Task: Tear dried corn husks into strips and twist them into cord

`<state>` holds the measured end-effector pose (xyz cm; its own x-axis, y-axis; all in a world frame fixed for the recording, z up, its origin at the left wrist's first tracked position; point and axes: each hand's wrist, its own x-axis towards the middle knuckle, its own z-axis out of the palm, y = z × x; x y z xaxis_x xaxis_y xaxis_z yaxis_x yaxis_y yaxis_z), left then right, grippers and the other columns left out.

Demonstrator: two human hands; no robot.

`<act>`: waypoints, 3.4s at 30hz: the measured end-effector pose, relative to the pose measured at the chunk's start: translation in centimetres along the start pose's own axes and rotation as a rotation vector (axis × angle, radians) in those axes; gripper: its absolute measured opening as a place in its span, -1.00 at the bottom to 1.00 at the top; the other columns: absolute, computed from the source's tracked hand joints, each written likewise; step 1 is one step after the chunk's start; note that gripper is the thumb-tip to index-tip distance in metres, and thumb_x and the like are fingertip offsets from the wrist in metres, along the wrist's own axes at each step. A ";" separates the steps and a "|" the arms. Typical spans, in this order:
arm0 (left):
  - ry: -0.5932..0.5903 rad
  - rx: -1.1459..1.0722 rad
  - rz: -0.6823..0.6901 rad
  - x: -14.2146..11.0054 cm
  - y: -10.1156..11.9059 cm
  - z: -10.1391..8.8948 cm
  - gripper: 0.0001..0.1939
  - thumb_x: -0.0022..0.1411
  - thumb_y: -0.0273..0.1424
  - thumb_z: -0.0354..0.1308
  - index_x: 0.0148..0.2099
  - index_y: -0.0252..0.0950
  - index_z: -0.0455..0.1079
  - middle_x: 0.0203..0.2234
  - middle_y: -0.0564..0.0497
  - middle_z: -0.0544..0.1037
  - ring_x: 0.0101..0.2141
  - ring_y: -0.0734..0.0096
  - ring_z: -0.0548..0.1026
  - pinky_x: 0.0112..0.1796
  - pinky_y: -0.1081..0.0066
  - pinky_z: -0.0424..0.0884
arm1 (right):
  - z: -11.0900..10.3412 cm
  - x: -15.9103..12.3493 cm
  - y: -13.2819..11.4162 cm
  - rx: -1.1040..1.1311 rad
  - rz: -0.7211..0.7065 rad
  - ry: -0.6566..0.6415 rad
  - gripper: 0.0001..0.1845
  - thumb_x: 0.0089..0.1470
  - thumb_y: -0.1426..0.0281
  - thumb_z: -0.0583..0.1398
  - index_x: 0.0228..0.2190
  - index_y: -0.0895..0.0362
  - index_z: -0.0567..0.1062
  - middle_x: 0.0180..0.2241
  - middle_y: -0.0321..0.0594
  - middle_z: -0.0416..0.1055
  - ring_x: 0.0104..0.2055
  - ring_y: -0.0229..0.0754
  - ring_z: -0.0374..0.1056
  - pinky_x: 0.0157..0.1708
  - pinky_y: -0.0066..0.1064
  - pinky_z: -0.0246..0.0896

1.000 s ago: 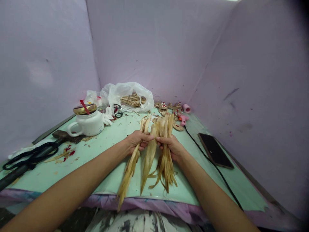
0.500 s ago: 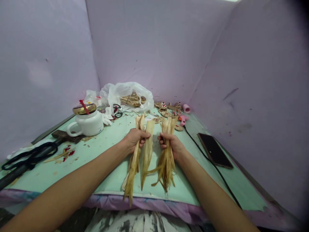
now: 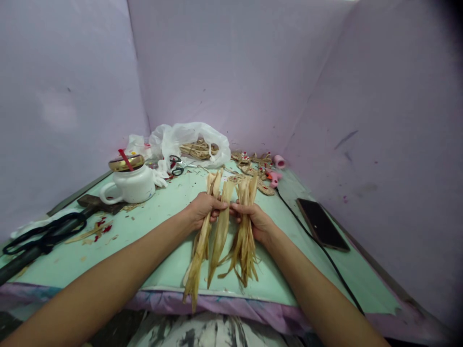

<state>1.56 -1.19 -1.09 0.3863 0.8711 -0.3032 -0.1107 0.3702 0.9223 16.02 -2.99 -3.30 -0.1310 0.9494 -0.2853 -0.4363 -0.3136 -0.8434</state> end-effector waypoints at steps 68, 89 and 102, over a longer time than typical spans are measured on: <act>0.174 0.138 0.039 0.6 0.5 -1.2 -0.86 -0.15 -0.59 0.16 -0.54 -0.36 0.22 -0.81 0.17 0.18 -0.79 0.67 0.11 -0.78 0.62 0.02 | -1.8 0.2 -2.7 -0.066 -0.124 0.173 -0.88 -0.42 0.59 0.14 -0.68 0.17 0.31 -0.74 -0.30 0.30 -0.70 -0.33 0.20 -0.65 -0.49 0.19; 0.145 0.115 -0.036 0.8 1.6 -2.7 -0.86 -0.13 -0.54 0.11 -0.60 -0.35 0.19 -0.85 0.14 0.16 -0.81 0.65 0.07 -0.80 0.61 -0.06 | -5.4 -1.9 -6.2 0.330 -0.204 -0.281 -0.72 -0.26 0.51 0.19 -0.35 0.17 0.39 -0.61 -0.43 0.21 -0.69 -0.51 0.01 -0.79 -0.72 -0.10; 0.065 0.273 0.212 -1.0 0.0 0.7 -0.84 -0.19 -0.51 0.16 -0.65 -0.33 0.20 -0.87 0.18 0.15 -0.82 0.64 0.10 -0.77 0.56 -0.03 | -0.2 -0.4 -0.4 0.086 0.045 -0.104 -0.81 -0.37 0.52 0.31 -0.57 0.22 0.42 -0.68 -0.35 0.30 -0.69 -0.46 0.11 -0.79 -0.68 -0.04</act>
<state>1.84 -2.31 -0.66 0.3213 0.9412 -0.1045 0.0700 0.0865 0.9938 16.45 -3.21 -2.95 -0.2414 0.9323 -0.2695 -0.5024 -0.3576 -0.7872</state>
